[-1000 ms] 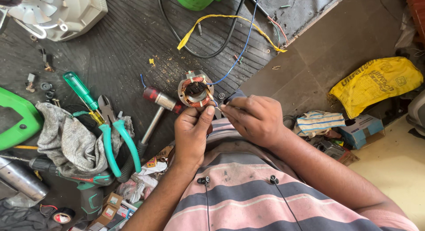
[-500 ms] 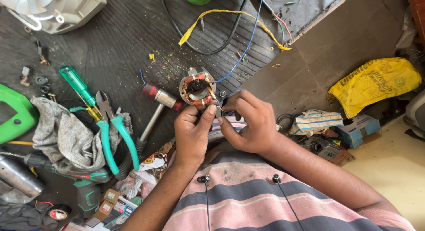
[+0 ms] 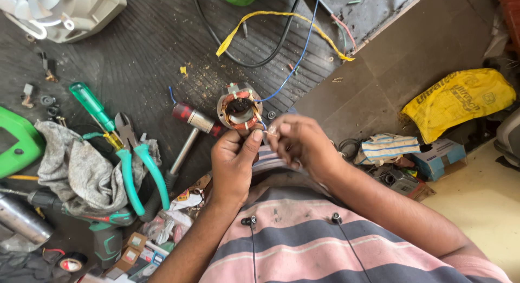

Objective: The person wraps yellow insulating tape around a small electric motor armature on the workbench, then uses pliers to trim the tape. They pick up a blue wire, thread it around the armature, and continue winding and pressing the wire and tape onto the motor component.

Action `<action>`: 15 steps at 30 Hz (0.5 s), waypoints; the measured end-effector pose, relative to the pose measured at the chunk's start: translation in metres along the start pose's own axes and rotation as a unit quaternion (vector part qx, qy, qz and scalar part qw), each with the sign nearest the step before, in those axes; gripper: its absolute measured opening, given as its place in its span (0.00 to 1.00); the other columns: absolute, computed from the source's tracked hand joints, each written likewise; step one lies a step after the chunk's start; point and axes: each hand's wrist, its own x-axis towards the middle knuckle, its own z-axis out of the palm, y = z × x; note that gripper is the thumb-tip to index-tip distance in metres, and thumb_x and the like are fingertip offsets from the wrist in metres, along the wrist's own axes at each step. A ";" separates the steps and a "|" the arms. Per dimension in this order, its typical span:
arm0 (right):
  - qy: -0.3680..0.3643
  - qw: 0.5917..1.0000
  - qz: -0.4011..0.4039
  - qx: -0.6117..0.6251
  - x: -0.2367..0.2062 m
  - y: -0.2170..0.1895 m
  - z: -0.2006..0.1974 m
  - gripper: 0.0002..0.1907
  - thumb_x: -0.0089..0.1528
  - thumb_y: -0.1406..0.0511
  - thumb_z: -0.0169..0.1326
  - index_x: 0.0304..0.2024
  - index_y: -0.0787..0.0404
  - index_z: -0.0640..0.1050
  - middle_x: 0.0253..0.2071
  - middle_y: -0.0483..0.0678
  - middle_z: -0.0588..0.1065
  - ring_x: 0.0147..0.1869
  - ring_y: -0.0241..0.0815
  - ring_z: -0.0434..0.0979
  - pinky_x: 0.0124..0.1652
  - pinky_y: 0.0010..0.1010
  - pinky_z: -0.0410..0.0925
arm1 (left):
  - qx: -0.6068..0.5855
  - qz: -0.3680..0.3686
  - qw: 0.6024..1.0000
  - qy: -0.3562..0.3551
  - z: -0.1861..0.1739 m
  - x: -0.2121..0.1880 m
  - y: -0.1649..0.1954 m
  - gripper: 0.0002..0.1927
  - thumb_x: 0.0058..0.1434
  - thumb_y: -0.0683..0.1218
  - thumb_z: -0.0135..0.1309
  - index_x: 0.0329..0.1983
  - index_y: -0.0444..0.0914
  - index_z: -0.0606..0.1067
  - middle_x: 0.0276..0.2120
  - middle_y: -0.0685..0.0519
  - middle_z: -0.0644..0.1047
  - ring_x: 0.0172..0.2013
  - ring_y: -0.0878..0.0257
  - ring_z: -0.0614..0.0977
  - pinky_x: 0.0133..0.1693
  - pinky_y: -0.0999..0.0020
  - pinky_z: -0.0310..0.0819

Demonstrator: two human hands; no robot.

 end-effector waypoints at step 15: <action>0.088 0.952 -0.050 -0.290 -0.011 0.008 0.008 0.10 0.71 0.63 0.57 0.41 0.66 0.80 0.29 0.43 0.68 0.30 0.32 0.64 0.28 0.25 0.60 | -0.007 0.001 1.000 -0.018 -0.001 -0.001 0.004 0.07 0.70 0.44 0.57 0.45 0.34 0.79 0.34 0.62 0.77 0.32 0.77 0.70 0.34 0.79 0.63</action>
